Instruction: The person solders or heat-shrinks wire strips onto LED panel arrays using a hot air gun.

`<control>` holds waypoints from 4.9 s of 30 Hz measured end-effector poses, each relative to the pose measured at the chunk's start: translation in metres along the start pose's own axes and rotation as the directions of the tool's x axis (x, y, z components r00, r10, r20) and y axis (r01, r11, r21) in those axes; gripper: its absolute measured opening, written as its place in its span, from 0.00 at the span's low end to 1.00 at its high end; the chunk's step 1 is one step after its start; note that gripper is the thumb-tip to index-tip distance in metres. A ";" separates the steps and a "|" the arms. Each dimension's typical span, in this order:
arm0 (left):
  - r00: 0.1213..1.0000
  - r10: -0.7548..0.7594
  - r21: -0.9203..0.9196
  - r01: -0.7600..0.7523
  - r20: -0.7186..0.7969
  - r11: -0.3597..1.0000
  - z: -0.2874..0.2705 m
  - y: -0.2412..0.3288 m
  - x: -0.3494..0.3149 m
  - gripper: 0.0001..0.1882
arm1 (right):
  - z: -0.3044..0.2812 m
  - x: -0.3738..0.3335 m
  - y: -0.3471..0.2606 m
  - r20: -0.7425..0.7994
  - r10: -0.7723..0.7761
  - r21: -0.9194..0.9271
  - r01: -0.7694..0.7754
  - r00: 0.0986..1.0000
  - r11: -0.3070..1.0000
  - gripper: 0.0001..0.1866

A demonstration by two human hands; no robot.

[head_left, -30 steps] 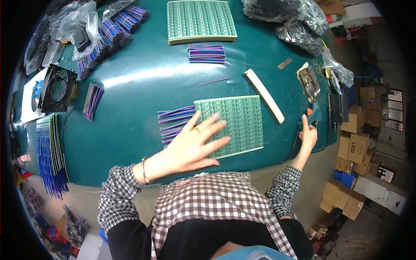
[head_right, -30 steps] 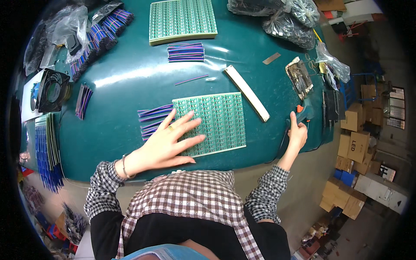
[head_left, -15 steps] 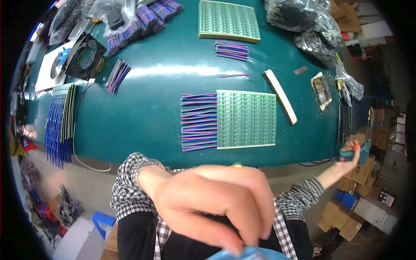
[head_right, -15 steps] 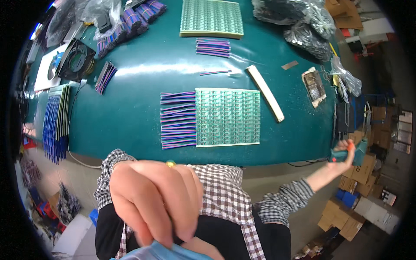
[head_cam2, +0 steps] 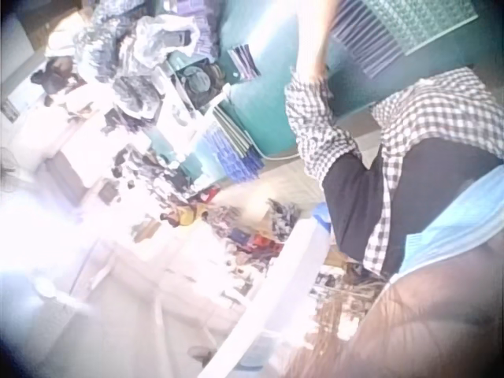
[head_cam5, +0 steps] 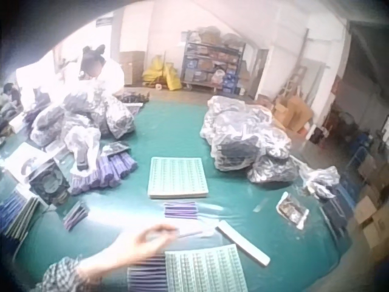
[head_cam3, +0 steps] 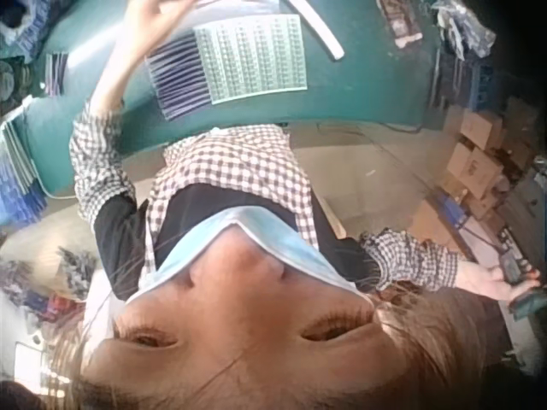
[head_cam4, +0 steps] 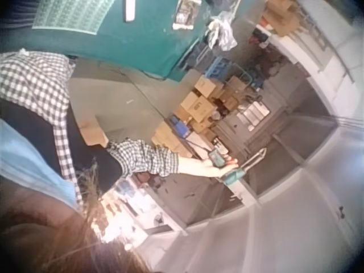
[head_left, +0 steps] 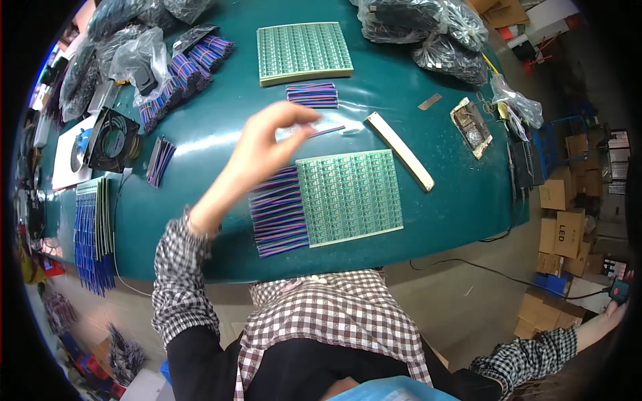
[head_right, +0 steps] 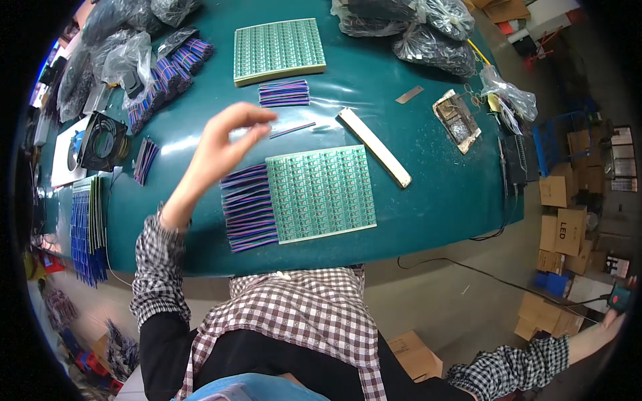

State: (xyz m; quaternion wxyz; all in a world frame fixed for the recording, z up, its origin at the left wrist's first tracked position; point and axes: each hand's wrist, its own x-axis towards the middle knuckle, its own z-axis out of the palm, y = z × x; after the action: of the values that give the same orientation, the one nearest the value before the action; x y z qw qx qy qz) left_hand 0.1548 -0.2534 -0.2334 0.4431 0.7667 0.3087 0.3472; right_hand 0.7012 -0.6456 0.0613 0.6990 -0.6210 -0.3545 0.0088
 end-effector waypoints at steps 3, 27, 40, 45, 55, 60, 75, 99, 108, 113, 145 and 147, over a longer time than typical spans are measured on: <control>0.995 0.102 0.344 -0.099 0.009 0.934 0.000 -0.043 0.040 0.11 | 0.002 -0.004 0.011 0.091 0.021 0.008 -0.022 0.996 1.000 0.20; 0.995 0.038 0.387 0.000 -0.089 0.922 -0.001 -0.046 0.034 0.08 | 0.232 -0.258 0.214 0.506 0.531 0.449 -0.733 0.680 0.511 0.17; 0.984 -0.025 0.420 -0.052 0.175 0.906 0.015 -0.047 -0.043 0.08 | 0.305 -0.320 0.185 0.513 0.636 0.160 -0.792 0.577 0.589 0.23; 0.979 -0.009 0.476 -0.090 0.202 0.875 0.014 -0.046 -0.041 0.08 | 0.306 -0.324 0.191 0.516 0.640 0.192 -0.804 0.570 0.562 0.21; 0.978 -0.061 0.317 -0.006 0.199 0.948 0.015 -0.026 -0.035 0.10 | 0.316 -0.322 0.191 0.520 0.643 0.177 -0.808 0.562 0.562 0.22; 0.958 -0.104 0.376 -0.004 0.266 0.926 0.021 -0.036 -0.039 0.10 | 0.319 -0.322 0.186 0.535 0.661 0.119 -0.821 0.526 0.558 0.23; 0.903 0.166 0.670 -0.408 0.396 0.620 0.025 -0.042 -0.036 0.17 | 0.337 -0.331 0.167 0.496 0.656 -0.097 -0.714 0.569 0.693 0.30; 0.872 0.336 0.667 -0.489 0.356 0.562 0.036 -0.053 -0.044 0.19 | 0.334 -0.347 0.165 0.577 0.647 -0.147 -0.715 0.499 0.683 0.25; 0.875 0.337 0.641 -0.484 0.348 0.595 0.037 -0.054 -0.042 0.18 | 0.333 -0.351 0.169 0.566 0.627 -0.154 -0.679 0.534 0.717 0.20; 0.882 0.319 0.655 -0.471 0.347 0.590 0.038 -0.053 -0.043 0.19 | 0.326 -0.347 0.173 0.662 0.578 -0.327 -0.510 0.477 0.796 0.28; 0.880 0.337 0.669 -0.474 0.336 0.572 0.042 -0.052 -0.043 0.18 | 0.326 -0.354 0.176 0.618 0.567 -0.314 -0.491 0.544 0.813 0.22; 0.881 0.329 0.669 -0.472 0.339 0.574 0.041 -0.053 -0.043 0.18 | 0.325 -0.352 0.178 0.638 0.564 -0.335 -0.471 0.524 0.816 0.22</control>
State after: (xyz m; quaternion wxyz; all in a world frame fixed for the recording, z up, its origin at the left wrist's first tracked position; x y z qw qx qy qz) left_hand 0.1547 -0.2846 -0.3071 0.0314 0.9557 0.1988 0.2147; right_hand 0.3494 -0.4836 -0.2723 0.4314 -0.6848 -0.3953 0.4344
